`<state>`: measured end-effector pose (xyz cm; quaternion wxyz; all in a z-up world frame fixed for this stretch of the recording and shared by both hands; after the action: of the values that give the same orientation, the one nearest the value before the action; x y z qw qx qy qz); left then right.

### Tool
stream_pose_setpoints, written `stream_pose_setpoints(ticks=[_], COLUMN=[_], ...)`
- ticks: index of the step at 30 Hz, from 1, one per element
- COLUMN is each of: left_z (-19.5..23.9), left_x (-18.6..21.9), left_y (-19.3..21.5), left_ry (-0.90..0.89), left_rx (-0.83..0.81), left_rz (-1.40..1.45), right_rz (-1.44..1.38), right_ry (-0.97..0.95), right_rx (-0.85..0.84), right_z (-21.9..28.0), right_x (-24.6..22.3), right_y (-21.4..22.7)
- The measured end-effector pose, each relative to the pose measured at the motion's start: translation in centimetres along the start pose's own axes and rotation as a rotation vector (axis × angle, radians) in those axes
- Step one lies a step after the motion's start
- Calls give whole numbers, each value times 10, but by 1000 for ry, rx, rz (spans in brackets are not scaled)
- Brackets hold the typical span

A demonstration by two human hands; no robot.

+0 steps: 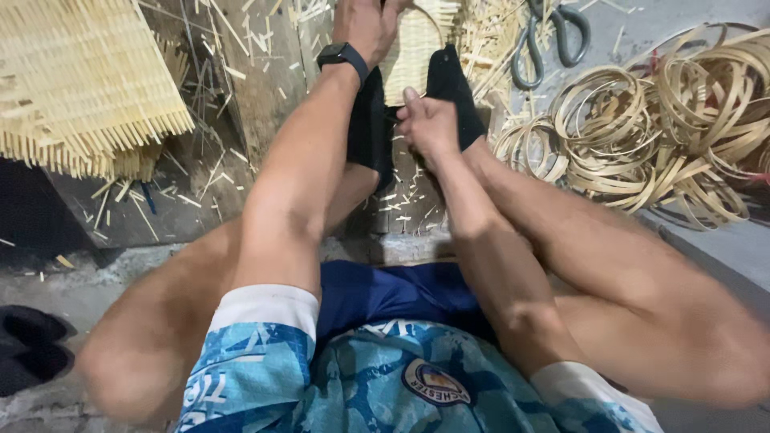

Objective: The person sits on the floor and repeatedly trims the edges of small, round woven bamboo trays using shears. They pick up a tray, cut the protruding bamboo strips around the rim, and place the finished tray aside. The process is repeated for multiple trays.

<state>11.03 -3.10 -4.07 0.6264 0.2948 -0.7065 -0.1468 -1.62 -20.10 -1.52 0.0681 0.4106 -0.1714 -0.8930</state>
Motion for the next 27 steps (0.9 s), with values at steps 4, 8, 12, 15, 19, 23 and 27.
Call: stream_pose_setpoints(ticks=[4, 8, 12, 15, 19, 23, 27], left_z=[-1, -11, -8, -1, -6, 7, 45], left_x=[2, -14, -31, -47, -52, -39, 5], left_y=[8, -5, -16, -18, -18, -7, 46], left_ry=[50, 300, 339, 465, 624, 626, 275], left_rx=[24, -87, -24, -67, -82, 128, 493], left_rz=[101, 25, 200, 350, 507, 805, 34], right_rz=[38, -56, -214, -201, 4, 121, 231], right_ry=[507, 237, 25, -110, 300, 657, 648], right_rx=[239, 206, 148, 112, 137, -158, -263], right_z=[-39, -97, -117, -121, -138, -147, -143], right_x=[-51, -62, -49, -42, -66, -68, -68], right_y=[32, 22, 16, 20, 18, -35, -61])
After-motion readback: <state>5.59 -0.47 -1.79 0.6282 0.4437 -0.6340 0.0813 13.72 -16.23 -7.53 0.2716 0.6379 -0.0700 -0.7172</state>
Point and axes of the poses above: each hand's wrist, its own z-axis away from the middle knuckle, its own y-axis out of the back of the hand, x = y × z, the point moved 4 cm from there along -z, towards the middle knuckle, and after that the axes turned 10 degrees about x, right-handed, at the moved point
